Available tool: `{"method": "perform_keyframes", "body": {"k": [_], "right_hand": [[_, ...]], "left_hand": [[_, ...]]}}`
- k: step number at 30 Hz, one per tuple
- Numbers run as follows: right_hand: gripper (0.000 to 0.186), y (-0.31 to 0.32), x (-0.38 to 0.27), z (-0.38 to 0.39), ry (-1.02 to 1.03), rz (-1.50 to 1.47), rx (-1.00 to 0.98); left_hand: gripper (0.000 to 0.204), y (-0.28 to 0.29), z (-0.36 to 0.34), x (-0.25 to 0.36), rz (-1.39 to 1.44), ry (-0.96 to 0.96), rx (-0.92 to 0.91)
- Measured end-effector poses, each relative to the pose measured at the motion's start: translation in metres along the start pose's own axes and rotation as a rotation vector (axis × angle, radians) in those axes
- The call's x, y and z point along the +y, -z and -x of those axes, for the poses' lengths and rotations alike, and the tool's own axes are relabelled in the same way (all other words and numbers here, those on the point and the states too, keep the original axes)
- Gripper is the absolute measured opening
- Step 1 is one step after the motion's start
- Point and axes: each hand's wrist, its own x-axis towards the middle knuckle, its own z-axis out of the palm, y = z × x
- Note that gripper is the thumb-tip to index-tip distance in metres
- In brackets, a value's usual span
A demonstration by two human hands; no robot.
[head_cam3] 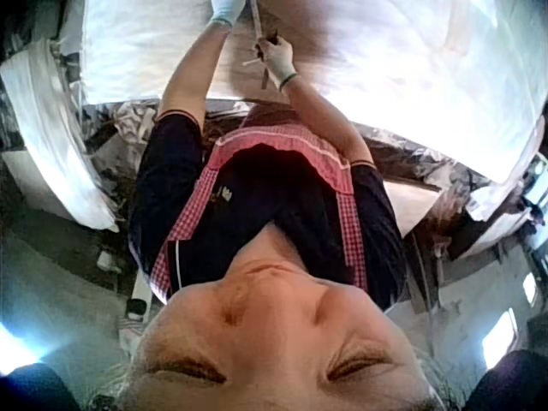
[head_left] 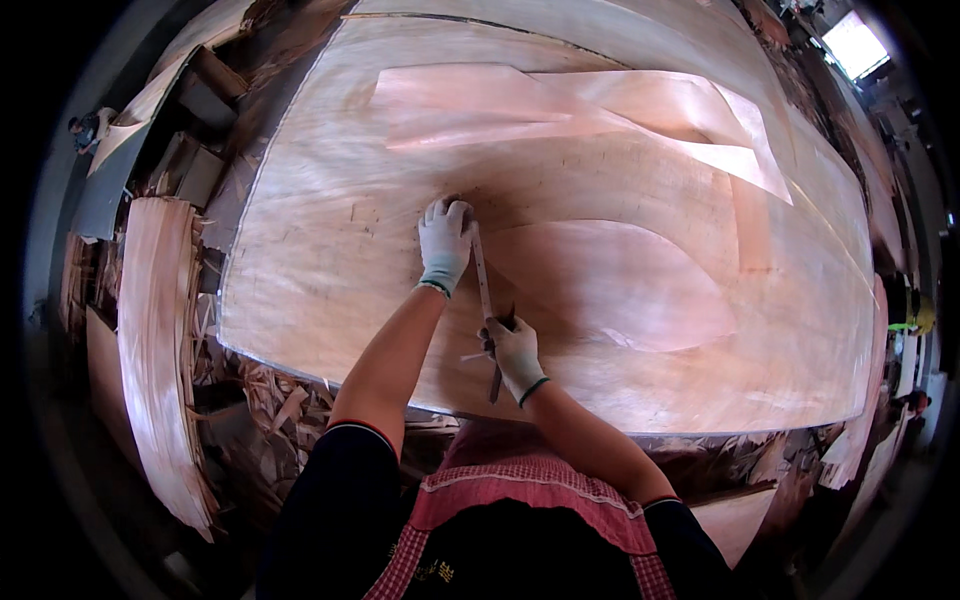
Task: The person prepares thin wood veneer sheets by hand-trimming edges with a small blade, taping sections together, and measuring with a ruler before moving the large sheets across a metal table in a workshop environment.
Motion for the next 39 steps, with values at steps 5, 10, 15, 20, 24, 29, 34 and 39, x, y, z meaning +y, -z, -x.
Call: {"method": "perform_keyframes", "body": {"k": [5, 10, 15, 20, 24, 29, 34, 39], "right_hand": [[0.015, 0.012, -0.005, -0.014, 0.02, 0.096, 0.089], [0.014, 0.072, -0.057, -0.001, 0.299, 0.786, 0.168], [0.018, 0.112, -0.018, 0.035, 0.083, 0.116, 0.174], [0.015, 0.114, -0.017, 0.037, 0.081, 0.129, 0.157], [0.029, 0.199, -0.057, 0.016, 0.49, 1.053, 0.177], [0.029, 0.252, -0.173, -0.007, 0.443, 0.601, 0.377], [0.019, 0.298, -0.206, -0.089, 0.444, 0.489, 0.318], [0.026, 0.302, -0.218, -0.104, 0.264, 1.114, 0.572]], "left_hand": [[0.039, -0.001, 0.022, -0.002, -0.099, -0.152, -0.138], [0.055, 0.003, 0.031, -0.007, -0.16, -0.084, -0.257], [0.044, -0.024, 0.03, 0.085, -0.182, -0.2, -0.206], [0.065, -0.065, 0.057, 0.145, -0.016, -0.338, -0.267], [0.07, -0.073, 0.059, 0.15, -0.063, -0.347, -0.331], [0.069, -0.083, 0.032, 0.183, -0.109, -0.33, -0.343], [0.06, -0.151, -0.032, 0.263, 0.064, -0.628, -0.357], [0.054, -0.194, -0.034, 0.279, 0.046, -0.779, -0.554]]}}
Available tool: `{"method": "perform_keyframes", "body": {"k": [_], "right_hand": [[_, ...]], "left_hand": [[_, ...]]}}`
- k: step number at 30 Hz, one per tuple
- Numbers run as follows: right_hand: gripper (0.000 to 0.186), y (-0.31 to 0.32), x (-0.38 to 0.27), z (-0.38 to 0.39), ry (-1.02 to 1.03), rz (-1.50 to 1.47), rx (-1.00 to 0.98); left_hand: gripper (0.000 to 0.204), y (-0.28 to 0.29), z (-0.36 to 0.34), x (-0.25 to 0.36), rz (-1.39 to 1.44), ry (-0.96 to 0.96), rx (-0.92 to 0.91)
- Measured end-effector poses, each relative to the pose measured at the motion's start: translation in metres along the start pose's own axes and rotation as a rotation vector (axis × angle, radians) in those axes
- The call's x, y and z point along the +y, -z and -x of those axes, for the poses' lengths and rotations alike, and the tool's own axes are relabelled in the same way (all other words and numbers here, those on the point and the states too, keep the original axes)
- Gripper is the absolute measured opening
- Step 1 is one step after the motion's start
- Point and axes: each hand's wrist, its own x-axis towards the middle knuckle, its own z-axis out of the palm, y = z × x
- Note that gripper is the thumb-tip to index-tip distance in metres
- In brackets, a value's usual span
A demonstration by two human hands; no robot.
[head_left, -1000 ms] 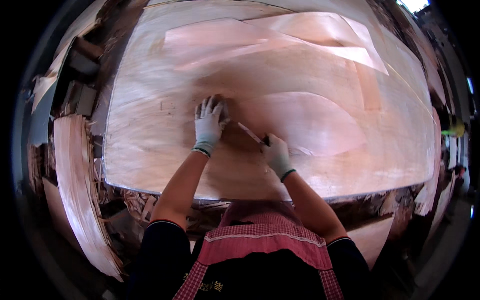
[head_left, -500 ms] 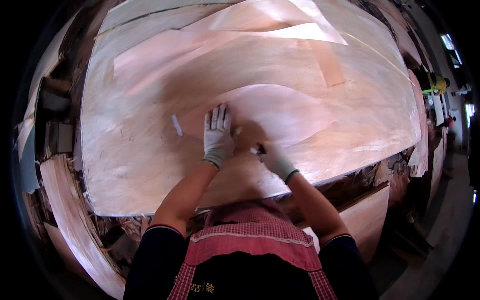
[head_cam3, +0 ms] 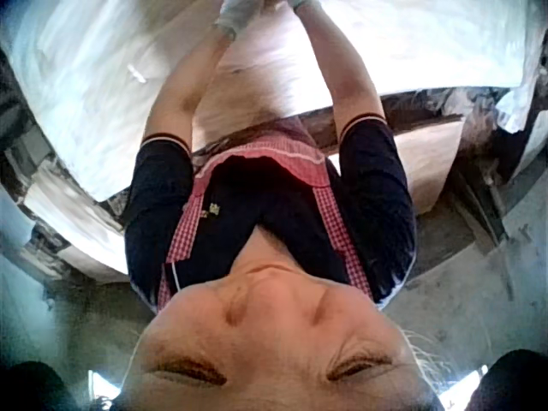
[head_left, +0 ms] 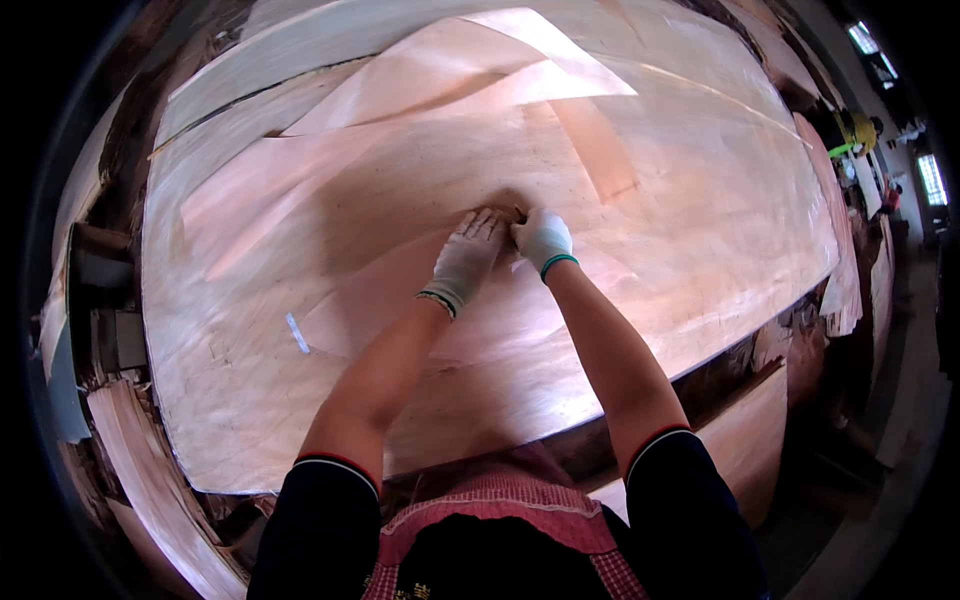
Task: The person prepares thin wood veneer sheets by hand-trimming edges with a small blade, taping sections together, and measuring with a ruler before moving the large sheets across a metal table in a workshop environment.
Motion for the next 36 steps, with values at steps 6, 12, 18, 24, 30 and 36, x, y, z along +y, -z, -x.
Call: {"method": "perform_keyframes", "body": {"k": [6, 12, 18, 24, 30, 36], "right_hand": [[0.029, -0.043, 0.057, 0.038, 0.117, -0.558, 0.223], [0.022, 0.02, 0.125, 0.073, 0.028, -0.62, 0.338], [0.034, 0.083, 0.197, 0.062, -0.238, 0.029, 0.272], [0.028, 0.046, 0.211, 0.095, -0.274, -0.353, 0.378], [0.017, 0.05, 0.163, 0.144, -0.378, -1.026, 0.252], [0.032, 0.026, 0.163, 0.117, -0.173, -0.294, 0.186]], "left_hand": [[0.047, 0.005, -0.014, 0.027, -0.364, -0.082, -0.093], [0.046, 0.022, -0.036, 0.054, -0.206, 0.11, -0.122], [0.05, -0.042, -0.078, 0.173, 0.016, -0.29, 0.084], [0.05, -0.046, -0.078, 0.205, -0.367, -0.3, -0.202], [0.04, -0.029, -0.075, 0.179, 0.696, -0.041, -0.089], [0.052, -0.033, -0.01, 0.173, 0.435, -0.132, 0.172]]}}
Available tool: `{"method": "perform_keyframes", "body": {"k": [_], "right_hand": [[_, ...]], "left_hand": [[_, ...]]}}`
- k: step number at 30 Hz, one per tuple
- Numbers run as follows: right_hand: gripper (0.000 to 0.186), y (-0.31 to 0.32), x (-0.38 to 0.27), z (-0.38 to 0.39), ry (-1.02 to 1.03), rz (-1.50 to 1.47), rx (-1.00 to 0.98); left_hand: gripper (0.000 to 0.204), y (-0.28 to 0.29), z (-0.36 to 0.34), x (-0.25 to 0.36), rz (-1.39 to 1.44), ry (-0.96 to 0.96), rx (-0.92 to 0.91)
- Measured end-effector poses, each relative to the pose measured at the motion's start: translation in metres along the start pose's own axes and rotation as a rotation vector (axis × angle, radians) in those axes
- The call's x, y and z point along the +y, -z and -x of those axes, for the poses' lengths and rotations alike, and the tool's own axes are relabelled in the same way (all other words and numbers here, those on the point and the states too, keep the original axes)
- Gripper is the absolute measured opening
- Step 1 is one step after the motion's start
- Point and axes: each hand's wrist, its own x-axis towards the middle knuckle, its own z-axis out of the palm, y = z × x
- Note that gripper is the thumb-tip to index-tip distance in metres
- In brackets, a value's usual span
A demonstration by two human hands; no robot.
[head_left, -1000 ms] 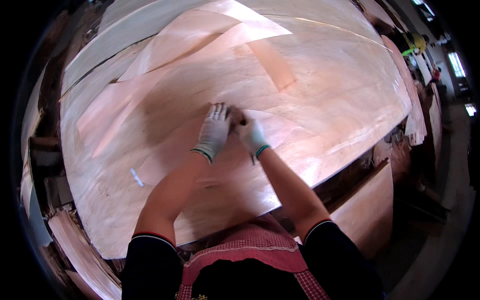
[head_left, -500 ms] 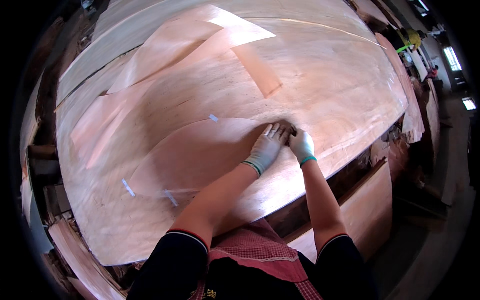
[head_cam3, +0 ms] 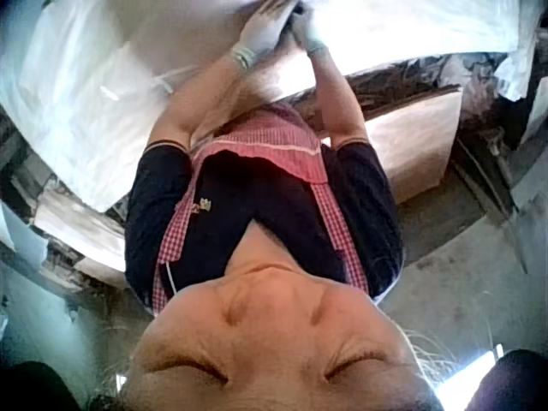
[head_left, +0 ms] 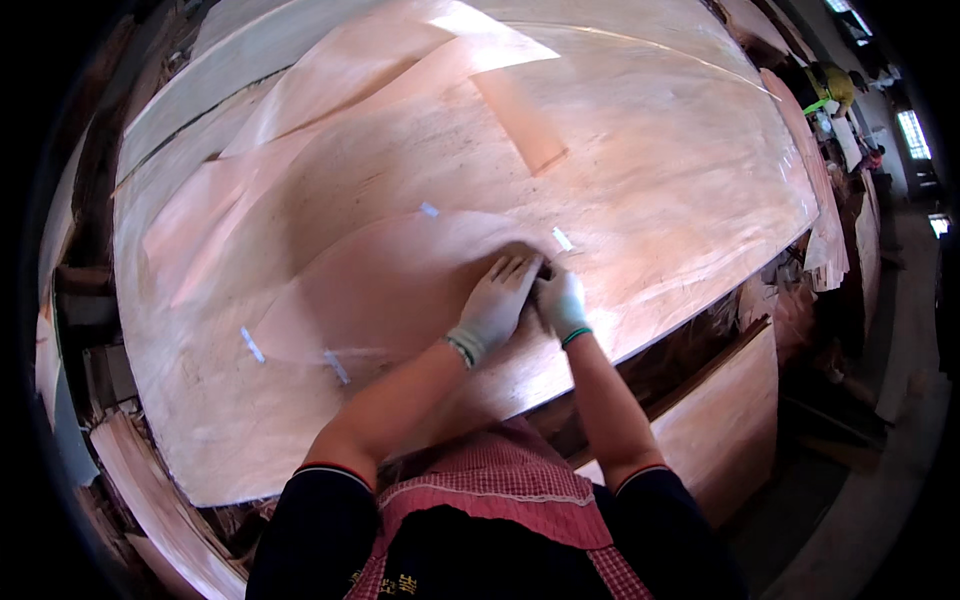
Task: The person prepares thin wood veneer sheets by hand-trimming edges with a small blade, taping sections together, and measuring with a ruler before moving the large sheets across a metal table in a workshop environment.
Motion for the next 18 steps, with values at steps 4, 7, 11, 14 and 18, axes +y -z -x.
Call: {"method": "perform_keyframes", "body": {"k": [4, 7, 11, 14, 18], "right_hand": [[0.027, 0.038, 0.018, 0.041, -0.012, -0.134, -0.139], [0.023, 0.066, 0.065, 0.101, -0.399, -0.404, -0.146], [0.017, 0.051, 0.093, 0.184, -0.723, -0.919, -0.167], [0.017, 0.019, 0.101, 0.203, -0.761, -1.083, -0.248], [0.015, -0.018, 0.076, 0.208, -0.94, -1.286, -0.331]], "left_hand": [[0.024, 0.071, -0.004, -0.038, 0.379, 0.428, 0.28], [0.037, 0.141, 0.074, -0.083, -0.168, 0.314, 0.429], [0.045, 0.227, 0.254, -0.081, -0.108, 0.707, 0.404], [0.053, 0.234, 0.367, -0.034, -0.603, 0.834, 0.096], [0.084, 0.215, 0.403, 0.043, -0.543, 0.828, -0.121]]}}
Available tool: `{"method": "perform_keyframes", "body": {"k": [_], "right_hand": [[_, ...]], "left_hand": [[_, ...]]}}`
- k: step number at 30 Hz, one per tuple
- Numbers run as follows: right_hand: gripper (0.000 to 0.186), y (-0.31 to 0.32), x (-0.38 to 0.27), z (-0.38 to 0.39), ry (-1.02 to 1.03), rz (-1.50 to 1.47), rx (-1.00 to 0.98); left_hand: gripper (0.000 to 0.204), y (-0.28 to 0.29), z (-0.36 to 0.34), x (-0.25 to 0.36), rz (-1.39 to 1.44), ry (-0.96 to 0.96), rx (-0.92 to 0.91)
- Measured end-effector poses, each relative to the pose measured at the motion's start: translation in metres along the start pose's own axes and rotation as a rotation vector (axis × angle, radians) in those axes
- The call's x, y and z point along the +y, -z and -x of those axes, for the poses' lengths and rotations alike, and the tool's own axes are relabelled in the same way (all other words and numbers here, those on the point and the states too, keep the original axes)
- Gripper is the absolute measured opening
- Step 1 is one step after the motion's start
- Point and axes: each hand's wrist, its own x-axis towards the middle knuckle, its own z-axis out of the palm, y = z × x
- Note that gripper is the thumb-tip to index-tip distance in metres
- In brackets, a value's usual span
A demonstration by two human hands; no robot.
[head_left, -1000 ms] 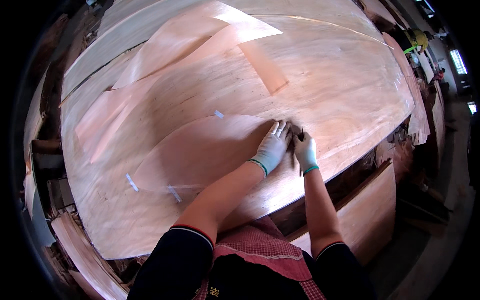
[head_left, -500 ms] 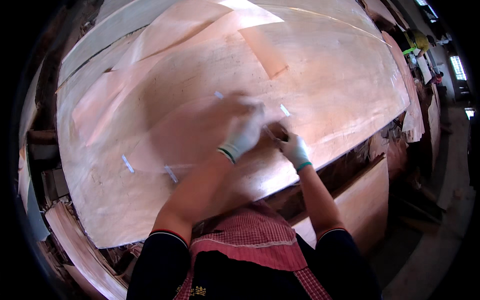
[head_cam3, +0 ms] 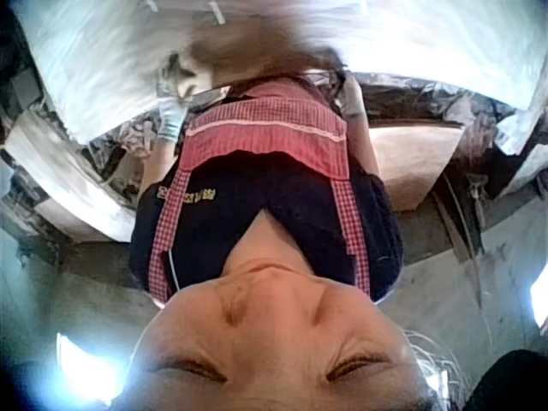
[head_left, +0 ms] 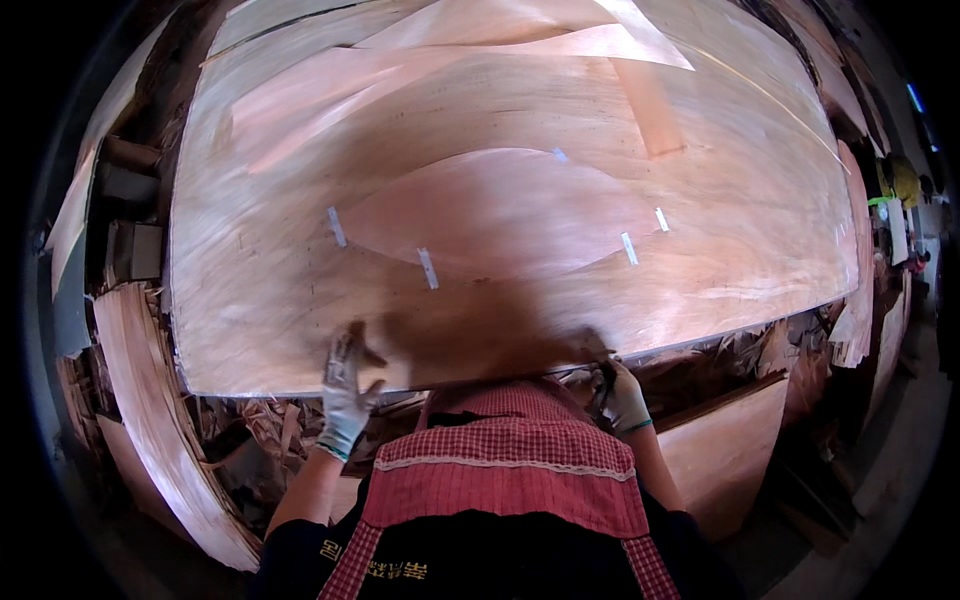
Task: The person prepares thin wood veneer sheets by hand-trimming edges with a small blade, taping sections together, and measuring with a ruler before moving the large sheets across a metal table in a workshop environment.
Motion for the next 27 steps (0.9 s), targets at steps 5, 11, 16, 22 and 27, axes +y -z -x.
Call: {"method": "perform_keyframes", "body": {"k": [5, 11, 16, 22, 27], "right_hand": [[0.016, -0.039, 0.005, 0.018, 0.055, -0.011, -0.153], [0.02, -0.01, 0.019, -0.014, -0.036, -0.11, -0.012], [0.019, -0.034, 0.047, -0.004, 0.083, -0.002, 0.007], [0.019, -0.051, 0.06, 0.016, 0.181, 0.105, 0.049], [0.015, -0.045, 0.068, 0.031, 0.277, -0.181, -0.057]], "left_hand": [[0.082, -0.032, 0.016, -0.007, 0.074, -0.099, 0.023], [0.065, -0.035, 0.004, -0.018, 0.089, -0.207, 0.08], [0.046, -0.003, -0.059, 0.036, 0.184, -0.322, 0.138], [0.064, -0.032, -0.112, 0.059, -0.008, -0.439, 0.111], [0.07, -0.003, -0.155, 0.063, 0.079, -0.359, -0.001]]}}
